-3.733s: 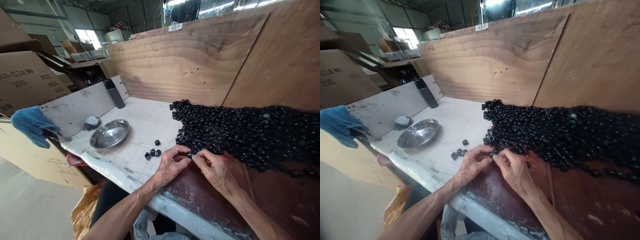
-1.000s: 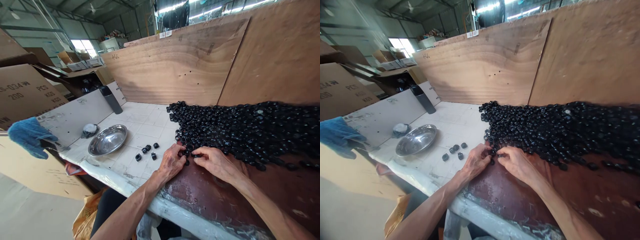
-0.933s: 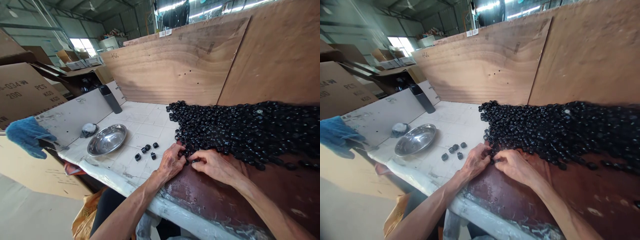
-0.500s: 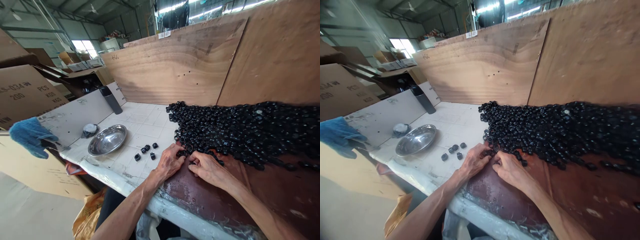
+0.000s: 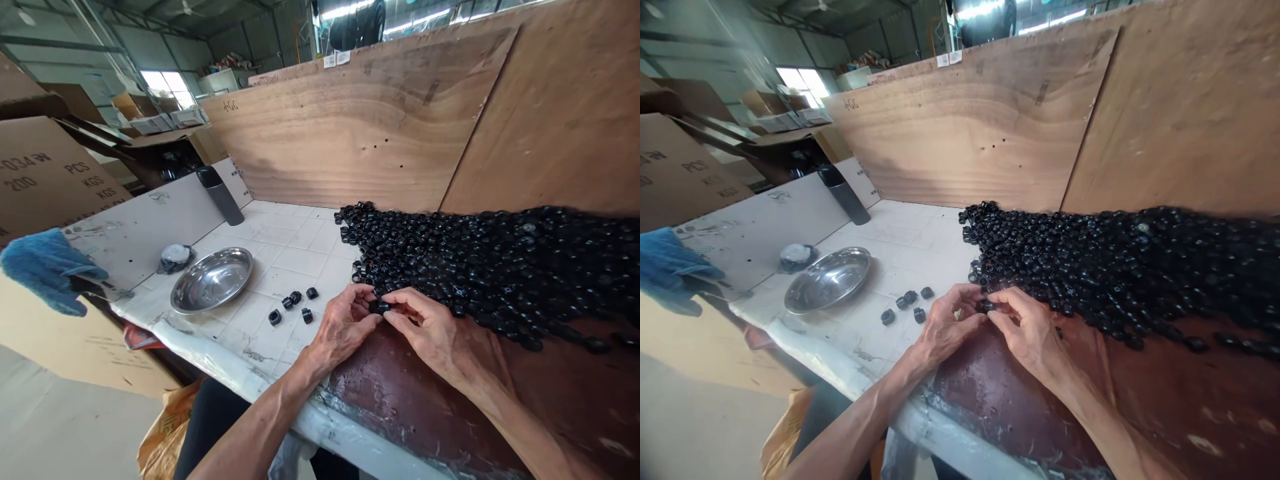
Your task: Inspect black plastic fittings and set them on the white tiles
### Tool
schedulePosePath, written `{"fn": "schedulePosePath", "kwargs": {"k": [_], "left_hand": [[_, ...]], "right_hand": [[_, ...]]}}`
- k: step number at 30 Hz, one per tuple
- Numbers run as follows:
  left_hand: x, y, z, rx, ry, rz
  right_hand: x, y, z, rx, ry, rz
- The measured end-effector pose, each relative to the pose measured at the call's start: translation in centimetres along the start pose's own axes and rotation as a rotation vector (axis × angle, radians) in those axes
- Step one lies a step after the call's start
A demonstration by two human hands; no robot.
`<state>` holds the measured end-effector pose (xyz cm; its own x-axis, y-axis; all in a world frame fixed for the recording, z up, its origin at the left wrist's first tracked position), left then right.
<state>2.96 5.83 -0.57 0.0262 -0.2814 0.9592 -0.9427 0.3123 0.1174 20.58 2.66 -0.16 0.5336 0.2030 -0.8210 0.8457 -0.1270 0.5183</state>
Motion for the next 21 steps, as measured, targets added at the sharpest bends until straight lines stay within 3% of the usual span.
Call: {"fn": "schedulePosePath", "kwargs": {"k": [3, 6, 10, 15, 21], "left_hand": [[0.3, -0.2, 0.2, -0.025, 0.063, 0.147], [0.4, -0.2, 0.2, -0.053, 0.036, 0.181], [0.7, 0.2, 0.1, -0.043, -0.152, 0.042], [0.8, 0.2, 0.1, -0.046, -0.363, 0.0], [0.6, 0.1, 0.2, -0.03, -0.299, 0.097]], "right_hand": [[-0.1, -0.1, 0.1, 0.0, 0.059, 0.039], [-0.3, 0.1, 0.1, 0.007, 0.098, 0.019], [-0.4, 0.2, 0.2, 0.034, 0.143, 0.032], [-0.8, 0.1, 0.6, 0.073, 0.093, 0.113], [-1.1, 0.4, 0.7, -0.001, 0.133, 0.145]]}}
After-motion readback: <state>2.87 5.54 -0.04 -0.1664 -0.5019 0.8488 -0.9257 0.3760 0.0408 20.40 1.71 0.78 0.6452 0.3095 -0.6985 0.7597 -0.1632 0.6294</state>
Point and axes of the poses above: each hand's wrist, its own z-axis away from the middle knuckle, its own y-axis out of the back of the hand, x = y × z, the point moved 3 cm from there along -z, towards the middle knuckle, and after that the axes turned 7 degrees about z, right-handed, at the moved point
